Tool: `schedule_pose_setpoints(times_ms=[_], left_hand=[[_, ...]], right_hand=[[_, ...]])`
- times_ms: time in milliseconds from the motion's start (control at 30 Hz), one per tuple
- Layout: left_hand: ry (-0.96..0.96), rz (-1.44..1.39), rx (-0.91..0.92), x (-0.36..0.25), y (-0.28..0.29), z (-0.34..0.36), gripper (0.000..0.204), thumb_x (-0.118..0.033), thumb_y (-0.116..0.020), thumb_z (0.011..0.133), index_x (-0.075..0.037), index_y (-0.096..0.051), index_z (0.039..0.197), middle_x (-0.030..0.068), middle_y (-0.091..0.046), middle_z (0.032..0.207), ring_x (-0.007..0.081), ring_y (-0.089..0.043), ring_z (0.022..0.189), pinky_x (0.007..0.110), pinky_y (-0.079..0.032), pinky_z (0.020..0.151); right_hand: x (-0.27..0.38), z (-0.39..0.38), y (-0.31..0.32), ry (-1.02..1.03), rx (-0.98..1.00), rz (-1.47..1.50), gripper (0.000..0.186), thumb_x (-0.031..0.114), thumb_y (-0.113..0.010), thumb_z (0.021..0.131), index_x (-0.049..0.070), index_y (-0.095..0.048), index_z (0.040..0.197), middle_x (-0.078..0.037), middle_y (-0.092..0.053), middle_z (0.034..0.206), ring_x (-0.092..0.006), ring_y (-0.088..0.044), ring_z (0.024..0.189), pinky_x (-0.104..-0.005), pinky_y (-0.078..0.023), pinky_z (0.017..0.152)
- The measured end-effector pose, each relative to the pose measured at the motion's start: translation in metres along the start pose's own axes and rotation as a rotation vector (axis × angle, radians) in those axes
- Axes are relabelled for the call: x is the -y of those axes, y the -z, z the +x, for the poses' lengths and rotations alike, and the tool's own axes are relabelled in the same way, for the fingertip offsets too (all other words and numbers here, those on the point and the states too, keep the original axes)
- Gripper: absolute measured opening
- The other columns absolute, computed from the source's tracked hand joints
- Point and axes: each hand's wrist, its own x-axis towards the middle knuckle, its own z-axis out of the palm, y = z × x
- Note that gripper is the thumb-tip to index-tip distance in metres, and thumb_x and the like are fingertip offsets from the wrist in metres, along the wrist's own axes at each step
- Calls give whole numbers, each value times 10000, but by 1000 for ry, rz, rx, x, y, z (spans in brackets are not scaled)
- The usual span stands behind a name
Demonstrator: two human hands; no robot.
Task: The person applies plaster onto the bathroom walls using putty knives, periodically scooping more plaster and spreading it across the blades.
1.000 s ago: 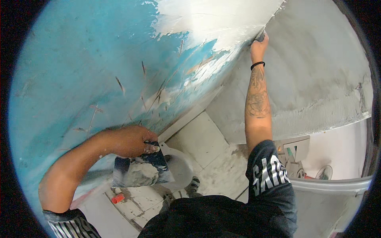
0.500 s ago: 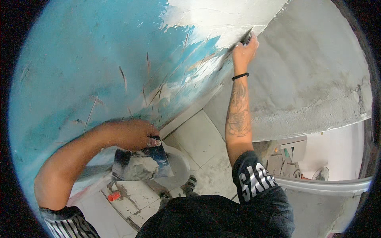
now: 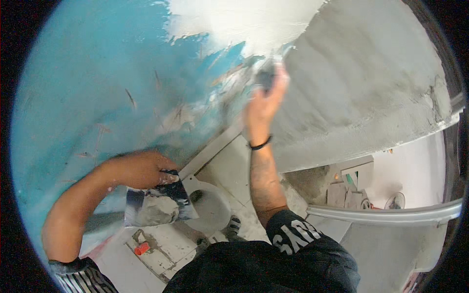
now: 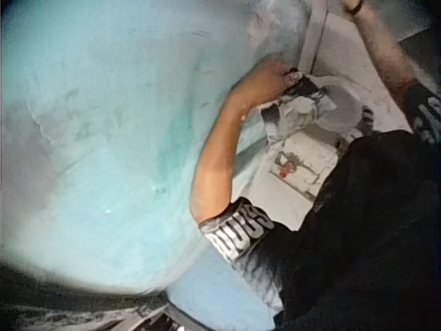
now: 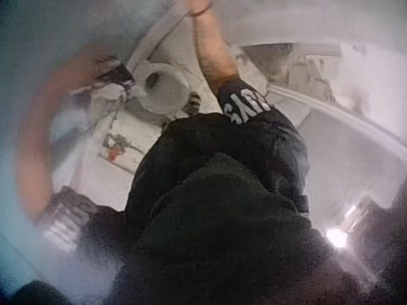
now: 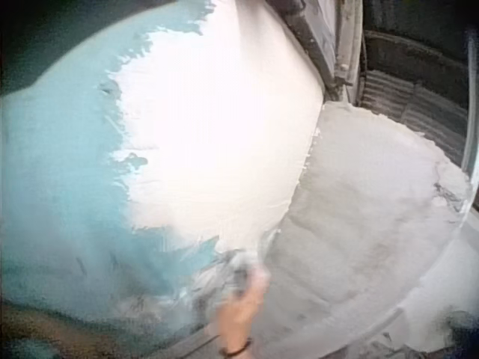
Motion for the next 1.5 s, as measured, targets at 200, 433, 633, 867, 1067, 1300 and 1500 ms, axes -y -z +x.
schedule_pose_setpoints(times_ms=[200,433,633,867,1067,1300,1500], left_hand=[[-29,-72,-59,1,-5,0,275,-283,-489,860,-12,-538,860,147,-563,761,257,-550,719,392,-423,667],[70,-83,10,2,-4,-3,323,-301,-495,853,-27,-562,1010,181,-577,928,311,-555,860,392,-423,752],[15,-48,0,6,-3,10,314,-295,-488,856,-21,-562,994,185,-579,920,312,-558,849,398,-421,742],[-34,42,-10,2,-8,3,315,-300,-477,866,-19,-565,978,169,-597,879,305,-562,817,396,-418,760],[-237,225,23,10,-15,6,408,-380,-451,874,-5,-552,1001,162,-568,1004,256,-538,891,372,-399,790],[-335,-263,-222,19,-18,0,164,-173,-525,855,-10,-529,865,-13,-520,792,118,-476,728,283,-430,703],[-256,-862,-1133,7,-153,29,157,-163,-503,855,-36,-561,927,22,-540,821,101,-486,749,250,-398,685]], right_hand=[[-148,56,-4,-155,-56,-154,526,-61,-406,691,-50,-360,1215,-213,-426,1158,-352,-358,1149,-399,-258,994],[-175,86,-37,-132,-40,-138,515,-16,-420,699,-61,-371,1210,-263,-413,1158,-379,-396,1102,-423,-288,959],[-101,62,-40,-269,68,-251,583,32,-469,704,-20,-328,1267,-281,-341,1250,-403,-316,1184,-444,-251,989],[6,-7,-61,-150,-10,-454,584,25,-455,665,14,-386,1244,-206,-425,1202,-385,-379,1128,-415,-300,951],[76,-58,14,-326,243,569,575,14,-522,675,-22,-388,1232,-177,-468,1184,-305,-428,1124,-400,-293,986],[146,-137,209,-1091,-152,1293,344,-103,-480,688,-77,-523,1029,-162,-598,933,-272,-575,910,-420,-430,901],[166,-154,262,-1120,-101,1157,549,-150,-443,695,23,-390,1213,-141,-521,1088,-260,-545,986,-406,-439,889]])
